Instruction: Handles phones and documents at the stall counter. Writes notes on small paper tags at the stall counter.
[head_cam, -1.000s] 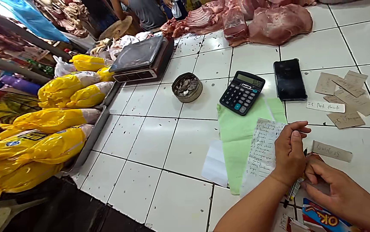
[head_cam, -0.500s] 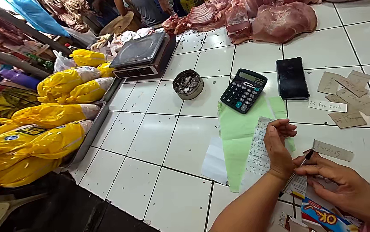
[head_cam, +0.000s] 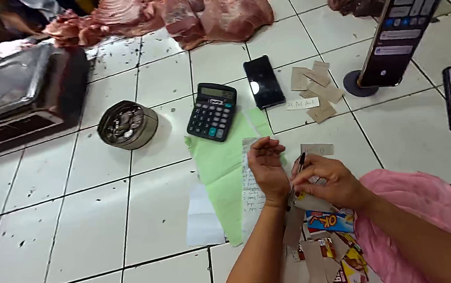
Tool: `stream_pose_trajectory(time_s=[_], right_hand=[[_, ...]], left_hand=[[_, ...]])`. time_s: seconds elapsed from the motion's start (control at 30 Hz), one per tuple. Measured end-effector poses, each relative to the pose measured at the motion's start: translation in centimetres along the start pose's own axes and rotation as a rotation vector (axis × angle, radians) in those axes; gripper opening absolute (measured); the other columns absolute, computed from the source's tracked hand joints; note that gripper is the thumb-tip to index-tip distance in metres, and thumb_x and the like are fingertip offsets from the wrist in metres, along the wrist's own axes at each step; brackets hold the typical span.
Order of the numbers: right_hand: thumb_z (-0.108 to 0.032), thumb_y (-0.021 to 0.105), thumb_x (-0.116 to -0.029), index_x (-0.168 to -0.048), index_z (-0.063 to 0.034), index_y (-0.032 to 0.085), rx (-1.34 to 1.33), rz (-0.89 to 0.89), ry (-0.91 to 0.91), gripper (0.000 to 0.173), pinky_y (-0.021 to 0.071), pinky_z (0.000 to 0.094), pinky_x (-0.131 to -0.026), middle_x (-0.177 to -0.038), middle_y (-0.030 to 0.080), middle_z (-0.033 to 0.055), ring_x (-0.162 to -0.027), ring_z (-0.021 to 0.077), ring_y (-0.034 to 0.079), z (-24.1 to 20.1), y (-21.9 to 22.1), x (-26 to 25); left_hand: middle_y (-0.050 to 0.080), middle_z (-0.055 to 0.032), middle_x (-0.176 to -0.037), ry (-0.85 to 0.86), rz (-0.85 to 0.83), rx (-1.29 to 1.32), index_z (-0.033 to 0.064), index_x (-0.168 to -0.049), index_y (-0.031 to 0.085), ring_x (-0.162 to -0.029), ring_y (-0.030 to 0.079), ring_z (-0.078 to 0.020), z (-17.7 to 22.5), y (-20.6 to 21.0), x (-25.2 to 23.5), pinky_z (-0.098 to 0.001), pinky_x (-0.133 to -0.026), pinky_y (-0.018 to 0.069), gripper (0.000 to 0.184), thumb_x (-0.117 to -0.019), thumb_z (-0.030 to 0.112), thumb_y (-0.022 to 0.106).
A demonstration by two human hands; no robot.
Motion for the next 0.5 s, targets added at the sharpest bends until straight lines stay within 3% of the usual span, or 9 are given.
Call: stream_pose_trajectory(time_s=[0.07, 0.1, 0.2, 0.27, 0.33, 0.4, 0.43, 0.5], right_hand=[[-0.010, 0.064, -0.0993, -0.100, -0.0100, 0.070, -0.096, 0.091, 0.069, 0.006, 0.0608, 0.0233, -0.084, -0.105, 0.071, -0.0009, -0.098, 0.0053, 0.070, 0.2, -1.4, -0.2], [-0.008, 0.057, -0.1013, -0.100, -0.0127, 0.067, -0.080, 0.114, 0.100, 0.011, 0.0606, 0.0219, -0.080, -0.102, 0.069, -0.0035, -0.092, 0.0036, 0.068, 0.1, -2.1, -0.3], [0.000, 0.044, -0.0943, -0.100, -0.0068, 0.072, 0.121, 0.095, 0.147, 0.029, 0.0466, 0.0104, -0.070, -0.093, 0.059, -0.0033, -0.081, -0.0031, 0.053, -0.1, -3.1, -0.3], [-0.007, 0.048, -0.0956, -0.107, -0.0056, 0.076, 0.266, -0.020, 0.141, 0.030, 0.0476, 0.0102, -0.072, -0.099, 0.061, 0.0011, -0.085, -0.0017, 0.055, 0.0, -2.2, -0.1], [-0.037, 0.059, -0.0992, -0.107, -0.0093, 0.078, 0.444, -0.195, 0.097, 0.035, 0.0543, 0.0214, -0.075, -0.104, 0.068, 0.0065, -0.091, 0.0066, 0.064, 0.0, -0.6, 0.4], [-0.063, 0.063, -0.0913, -0.094, -0.0117, 0.076, 0.593, -0.333, 0.044, 0.053, 0.0549, 0.0346, -0.071, -0.099, 0.069, 0.0094, -0.092, 0.0189, 0.066, -0.3, 1.4, 1.0], [-0.064, 0.067, -0.0864, -0.088, -0.0113, 0.075, 0.654, -0.386, 0.028, 0.054, 0.0532, 0.0379, -0.066, -0.096, 0.068, 0.0104, -0.088, 0.0231, 0.065, -0.5, 2.3, 1.3], [-0.050, 0.075, -0.0846, -0.082, -0.0088, 0.073, 0.732, -0.459, 0.027, 0.041, 0.0529, 0.0390, -0.061, -0.094, 0.066, 0.0126, -0.085, 0.0273, 0.065, -0.6, 3.7, 1.8]], left_hand=[[0.072, 0.0077, -0.086, -0.012, 0.011, 0.000, 0.0218, -0.103, 0.067, -0.081, 0.070, -0.0071, 0.0, -0.2, -0.1, -0.0263, -0.079, 0.0585, 0.067, -0.1088, 0.040, 0.003], [0.073, 0.0080, -0.088, -0.018, 0.010, -0.001, 0.0223, -0.104, 0.067, -0.082, 0.070, -0.0070, 0.0, -0.3, 0.0, -0.0260, -0.079, 0.0586, 0.066, -0.1089, 0.041, 0.003], [0.072, 0.0079, -0.090, -0.016, 0.000, -0.011, 0.0220, -0.105, 0.066, -0.084, 0.070, -0.0071, -0.1, -0.3, 0.1, -0.0258, -0.080, 0.0583, 0.065, -0.1088, 0.040, 0.003], [0.072, 0.0075, -0.091, 0.000, -0.019, -0.022, 0.0210, -0.106, 0.066, -0.084, 0.070, -0.0070, 0.0, -0.1, 0.1, -0.0257, -0.081, 0.0583, 0.066, -0.1089, 0.039, 0.003], [0.072, 0.0077, -0.092, 0.006, -0.033, -0.026, 0.0207, -0.107, 0.066, -0.085, 0.070, -0.0069, -0.1, -0.1, 0.2, -0.0260, -0.082, 0.0581, 0.066, -0.1090, 0.039, 0.003], [0.072, 0.0074, -0.091, -0.002, -0.023, -0.020, 0.0201, -0.106, 0.066, -0.084, 0.070, -0.0071, -0.1, -0.1, 0.1, -0.0258, -0.081, 0.0580, 0.065, -0.1091, 0.038, 0.004], [0.072, 0.0071, -0.091, -0.009, -0.021, -0.011, 0.0197, -0.106, 0.066, -0.084, 0.070, -0.0072, -0.2, -0.1, 0.0, -0.0257, -0.081, 0.0582, 0.064, -0.1091, 0.037, 0.004], [0.072, 0.0060, -0.092, -0.027, -0.024, 0.013, 0.0189, -0.106, 0.066, -0.084, 0.070, -0.0078, -0.3, -0.1, -0.1, -0.0259, -0.080, 0.0586, 0.062, -0.1095, 0.035, 0.006]])
Point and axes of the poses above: each hand's wrist, its own x-axis away from the middle knuckle, its own y-axis out of the palm, z = x × y, the point moved 9 cm from there along -x, towards the middle knuckle
